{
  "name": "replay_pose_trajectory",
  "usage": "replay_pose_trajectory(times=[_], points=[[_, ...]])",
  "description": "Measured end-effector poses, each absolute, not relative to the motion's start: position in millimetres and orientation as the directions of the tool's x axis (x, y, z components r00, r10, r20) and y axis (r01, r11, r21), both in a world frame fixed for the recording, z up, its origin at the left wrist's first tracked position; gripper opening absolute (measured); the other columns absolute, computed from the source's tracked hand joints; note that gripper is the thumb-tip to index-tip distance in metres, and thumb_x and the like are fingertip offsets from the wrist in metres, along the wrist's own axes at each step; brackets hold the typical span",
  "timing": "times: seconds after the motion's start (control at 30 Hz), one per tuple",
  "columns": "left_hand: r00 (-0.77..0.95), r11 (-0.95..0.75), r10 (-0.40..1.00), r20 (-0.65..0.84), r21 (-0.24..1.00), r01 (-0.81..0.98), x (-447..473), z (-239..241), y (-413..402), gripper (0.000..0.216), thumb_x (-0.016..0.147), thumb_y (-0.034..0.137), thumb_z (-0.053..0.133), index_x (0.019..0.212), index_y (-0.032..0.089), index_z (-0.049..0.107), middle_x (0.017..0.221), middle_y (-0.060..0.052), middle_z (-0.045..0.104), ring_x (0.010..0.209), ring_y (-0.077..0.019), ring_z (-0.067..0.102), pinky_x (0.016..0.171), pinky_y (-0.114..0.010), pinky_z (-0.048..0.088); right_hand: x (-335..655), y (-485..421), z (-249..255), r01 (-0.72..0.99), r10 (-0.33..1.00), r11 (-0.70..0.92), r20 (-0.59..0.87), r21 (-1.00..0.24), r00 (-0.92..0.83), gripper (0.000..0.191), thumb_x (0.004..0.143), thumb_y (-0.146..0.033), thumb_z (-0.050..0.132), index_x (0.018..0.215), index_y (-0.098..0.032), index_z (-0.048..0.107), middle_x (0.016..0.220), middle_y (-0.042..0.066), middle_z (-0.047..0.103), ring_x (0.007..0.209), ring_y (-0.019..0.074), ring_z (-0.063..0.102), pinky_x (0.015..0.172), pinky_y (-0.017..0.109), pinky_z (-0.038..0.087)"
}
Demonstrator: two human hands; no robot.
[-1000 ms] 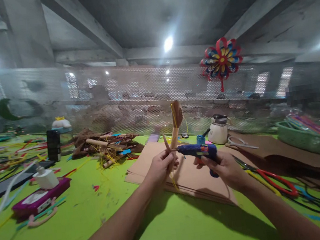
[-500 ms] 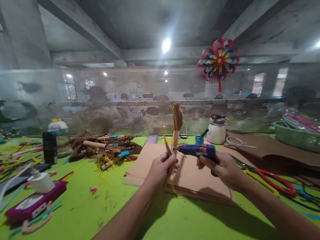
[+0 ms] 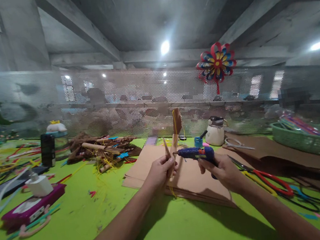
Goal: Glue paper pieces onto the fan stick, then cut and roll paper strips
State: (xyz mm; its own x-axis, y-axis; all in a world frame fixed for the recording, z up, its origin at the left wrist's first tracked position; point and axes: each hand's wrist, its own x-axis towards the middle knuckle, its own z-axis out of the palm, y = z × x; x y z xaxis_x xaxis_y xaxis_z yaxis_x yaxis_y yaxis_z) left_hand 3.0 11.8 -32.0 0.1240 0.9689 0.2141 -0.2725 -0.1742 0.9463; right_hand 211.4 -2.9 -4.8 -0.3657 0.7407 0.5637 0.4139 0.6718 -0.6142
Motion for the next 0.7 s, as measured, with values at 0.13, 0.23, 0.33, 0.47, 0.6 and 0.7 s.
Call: replay_pose_trajectory(times=[0.13, 0.23, 0.33, 0.47, 0.6, 0.7], points=[[0.127, -0.161, 0.971, 0.2, 0.95, -0.267, 2.1, -31.7, 11.4, 0.03, 0.071, 0.036, 0.067, 0.085, 0.01, 0.061, 0.068, -0.002, 0.056, 0.06, -0.0102, 0.05, 0.055, -0.023, 0.036, 210.4, -2.4, -6.7, 0.412, 0.736, 0.677, 0.569, -0.61, -0.366, 0.034, 0.087, -0.041, 0.045, 0.068, -0.015, 0.055, 0.059, 0.0, 0.05, 0.052, 0.0106, 0.042, 0.051, 0.024, 0.033], [0.142, -0.148, 0.971, 0.192, 0.95, -0.276, 2.3, -31.8, 11.2, 0.031, 0.069, 0.036, 0.069, 0.085, 0.011, 0.061, 0.068, -0.002, 0.056, 0.06, -0.0104, 0.05, 0.055, -0.023, 0.036, 209.3, -1.9, -7.8, 0.412, 0.74, 0.672, 0.568, -0.615, -0.36, 0.034, 0.087, -0.041, 0.045, 0.068, -0.015, 0.055, 0.058, 0.0, 0.049, 0.051, 0.0106, 0.041, 0.051, 0.024, 0.033], [0.159, -0.132, 0.97, 0.184, 0.948, -0.289, 3.2, -31.6, 10.6, 0.032, 0.069, 0.036, 0.07, 0.085, 0.011, 0.061, 0.069, -0.002, 0.056, 0.061, -0.0104, 0.05, 0.055, -0.022, 0.036, 208.6, -1.8, -7.4, 0.415, 0.736, 0.677, 0.58, -0.609, -0.35, 0.035, 0.087, -0.041, 0.045, 0.066, -0.015, 0.055, 0.058, 0.0, 0.048, 0.052, 0.0109, 0.041, 0.051, 0.024, 0.033], [0.166, -0.129, 0.969, 0.185, 0.944, -0.304, 3.6, -31.5, 10.0, 0.03, 0.069, 0.036, 0.07, 0.083, 0.011, 0.059, 0.068, -0.001, 0.055, 0.061, -0.0101, 0.05, 0.055, -0.022, 0.035, 209.2, -2.3, -6.0, 0.409, 0.738, 0.674, 0.583, -0.615, -0.339, 0.035, 0.087, -0.041, 0.045, 0.065, -0.015, 0.054, 0.058, 0.0, 0.049, 0.053, 0.0112, 0.041, 0.052, 0.024, 0.033], [0.15, -0.133, 0.971, 0.186, 0.943, -0.305, 2.8, -31.1, 10.0, 0.029, 0.068, 0.034, 0.069, 0.083, 0.011, 0.06, 0.068, -0.002, 0.055, 0.06, -0.0098, 0.049, 0.054, -0.022, 0.035, 210.1, -3.1, -5.2, 0.4, 0.738, 0.674, 0.578, -0.621, -0.347, 0.035, 0.087, -0.041, 0.045, 0.065, -0.015, 0.053, 0.059, 0.001, 0.05, 0.054, 0.0118, 0.043, 0.053, 0.024, 0.034], [0.15, -0.134, 0.971, 0.188, 0.941, -0.311, 2.1, -30.2, 9.8, 0.028, 0.068, 0.034, 0.07, 0.081, 0.011, 0.06, 0.068, -0.002, 0.055, 0.059, -0.0095, 0.048, 0.053, -0.021, 0.034, 210.3, -4.1, -5.0, 0.407, 0.738, 0.675, 0.568, -0.615, -0.365, 0.034, 0.087, -0.041, 0.045, 0.066, -0.016, 0.054, 0.059, 0.001, 0.05, 0.054, 0.0118, 0.043, 0.053, 0.025, 0.034]])
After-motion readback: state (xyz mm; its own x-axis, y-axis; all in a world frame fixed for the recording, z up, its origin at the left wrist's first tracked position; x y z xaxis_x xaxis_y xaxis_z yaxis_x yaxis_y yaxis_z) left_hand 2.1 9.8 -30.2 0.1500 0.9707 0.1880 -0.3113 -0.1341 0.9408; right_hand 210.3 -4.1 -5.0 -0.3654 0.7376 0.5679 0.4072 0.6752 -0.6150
